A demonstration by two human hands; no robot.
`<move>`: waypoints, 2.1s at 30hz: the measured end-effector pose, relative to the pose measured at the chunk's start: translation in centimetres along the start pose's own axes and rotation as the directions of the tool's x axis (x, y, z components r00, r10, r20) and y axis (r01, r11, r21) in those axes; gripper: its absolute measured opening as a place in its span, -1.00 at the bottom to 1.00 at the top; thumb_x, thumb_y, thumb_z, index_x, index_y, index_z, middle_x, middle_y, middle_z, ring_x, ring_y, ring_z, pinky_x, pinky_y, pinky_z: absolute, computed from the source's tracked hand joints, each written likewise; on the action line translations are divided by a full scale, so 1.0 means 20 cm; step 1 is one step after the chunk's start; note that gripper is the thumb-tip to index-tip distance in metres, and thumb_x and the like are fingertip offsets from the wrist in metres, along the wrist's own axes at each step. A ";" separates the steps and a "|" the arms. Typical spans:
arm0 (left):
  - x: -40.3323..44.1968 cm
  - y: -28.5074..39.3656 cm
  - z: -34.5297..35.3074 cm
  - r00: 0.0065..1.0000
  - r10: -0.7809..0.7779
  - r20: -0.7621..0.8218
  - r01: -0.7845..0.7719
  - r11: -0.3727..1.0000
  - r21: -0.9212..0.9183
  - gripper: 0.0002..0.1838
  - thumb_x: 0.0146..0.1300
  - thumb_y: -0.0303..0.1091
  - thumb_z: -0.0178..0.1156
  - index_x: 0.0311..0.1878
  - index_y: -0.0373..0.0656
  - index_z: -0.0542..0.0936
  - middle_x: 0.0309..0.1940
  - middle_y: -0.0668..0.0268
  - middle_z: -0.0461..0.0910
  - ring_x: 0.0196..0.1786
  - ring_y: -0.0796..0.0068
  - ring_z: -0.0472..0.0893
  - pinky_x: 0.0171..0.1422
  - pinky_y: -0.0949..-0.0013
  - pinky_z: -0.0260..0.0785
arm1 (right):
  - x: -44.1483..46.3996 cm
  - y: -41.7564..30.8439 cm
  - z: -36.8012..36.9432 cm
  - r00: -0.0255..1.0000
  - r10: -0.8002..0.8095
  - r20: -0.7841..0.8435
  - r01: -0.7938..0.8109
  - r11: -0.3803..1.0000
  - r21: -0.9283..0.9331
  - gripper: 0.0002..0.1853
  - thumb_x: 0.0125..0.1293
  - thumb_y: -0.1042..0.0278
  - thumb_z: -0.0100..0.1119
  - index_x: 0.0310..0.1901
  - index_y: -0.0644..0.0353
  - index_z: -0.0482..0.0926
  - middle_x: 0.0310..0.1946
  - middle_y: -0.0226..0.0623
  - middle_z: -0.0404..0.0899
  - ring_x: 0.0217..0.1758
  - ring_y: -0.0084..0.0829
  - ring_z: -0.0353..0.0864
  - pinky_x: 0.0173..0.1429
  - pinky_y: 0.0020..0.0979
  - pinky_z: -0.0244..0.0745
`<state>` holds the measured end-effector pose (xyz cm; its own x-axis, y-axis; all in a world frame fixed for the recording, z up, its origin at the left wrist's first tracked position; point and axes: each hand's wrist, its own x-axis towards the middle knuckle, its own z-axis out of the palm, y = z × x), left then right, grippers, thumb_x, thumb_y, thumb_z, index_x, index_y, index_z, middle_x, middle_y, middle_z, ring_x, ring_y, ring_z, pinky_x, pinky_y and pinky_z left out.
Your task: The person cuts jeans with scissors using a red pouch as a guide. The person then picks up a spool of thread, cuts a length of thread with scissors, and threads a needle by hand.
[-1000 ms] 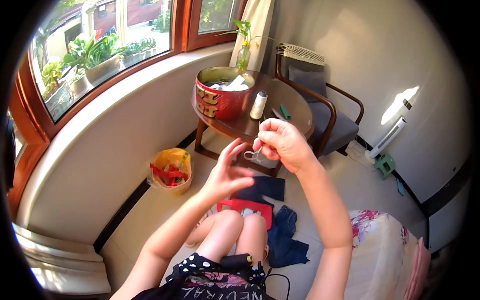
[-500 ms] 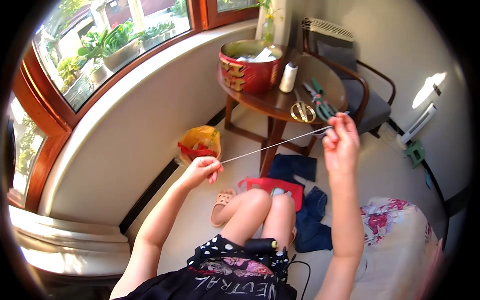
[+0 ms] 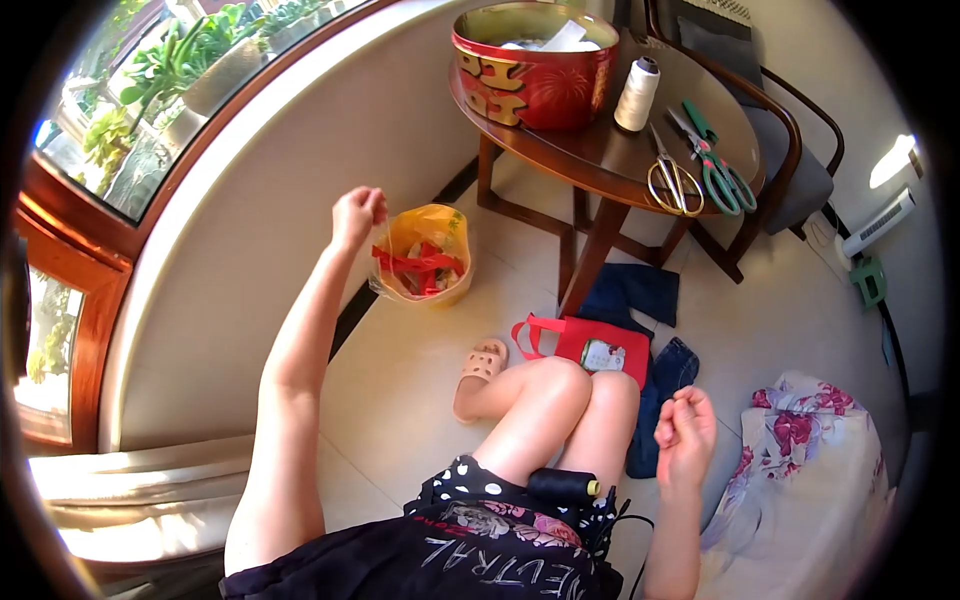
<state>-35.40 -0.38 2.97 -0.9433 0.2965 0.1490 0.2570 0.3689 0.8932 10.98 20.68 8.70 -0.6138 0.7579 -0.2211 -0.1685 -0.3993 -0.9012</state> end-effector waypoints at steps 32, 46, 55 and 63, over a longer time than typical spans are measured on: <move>-1.93 0.48 0.22 0.147 -0.077 0.986 0.985 0.098 -0.139 -0.87 0.22 -0.38 0.07 -0.24 -0.21 0.53 -0.25 0.30 0.56 -0.18 0.55 0.54 -0.03 0.48 0.40 | -0.58 0.25 0.06 0.306 -0.513 0.802 0.930 -0.018 -0.367 -0.77 -0.24 0.43 0.21 -0.41 0.06 0.63 -0.39 -0.46 0.46 -0.35 -0.43 0.45 -0.34 -0.46 0.32; -1.92 0.39 0.09 0.708 -0.262 0.655 0.697 0.405 -0.592 -0.93 0.28 -0.47 -0.08 -0.19 -0.13 0.31 -0.32 0.17 0.51 -0.41 0.64 0.40 -0.16 0.50 0.34 | -0.64 0.43 -0.35 0.953 0.129 0.275 0.191 0.448 -0.873 -0.33 -0.20 0.18 0.41 -0.02 0.25 0.36 -0.19 -0.15 0.45 -0.22 -0.24 0.50 -0.15 -0.34 0.43; -1.93 0.37 0.08 0.730 -0.277 0.625 0.638 0.602 -0.479 -0.87 0.21 -0.44 0.03 -0.19 -0.17 0.34 -0.52 0.35 0.42 -0.46 0.64 0.35 -0.33 0.60 0.19 | -0.62 0.42 -0.25 0.832 -0.179 0.525 0.552 0.358 -0.753 -0.51 -0.25 0.40 0.38 -0.16 0.16 0.50 -0.30 -0.20 0.42 -0.25 -0.17 0.52 -0.19 -0.34 0.44; -1.90 0.44 0.11 0.759 -0.171 0.628 0.435 0.851 -0.294 -0.80 0.13 -0.39 0.19 -0.23 -0.31 0.52 -0.40 0.38 0.55 -0.34 0.68 0.51 -0.19 0.60 0.35 | -0.67 0.22 -0.17 0.839 -0.246 0.485 0.511 0.663 -0.547 -0.50 -0.22 0.62 0.32 -0.12 0.27 0.45 -0.24 -0.28 0.45 -0.19 -0.39 0.51 -0.13 -0.46 0.45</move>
<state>3.10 -6.48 4.35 -0.6282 0.7155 -0.3056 -0.2532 0.1834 0.9499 21.13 10.54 6.32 -0.8477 0.4838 0.2176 -0.0039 0.4045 -0.9145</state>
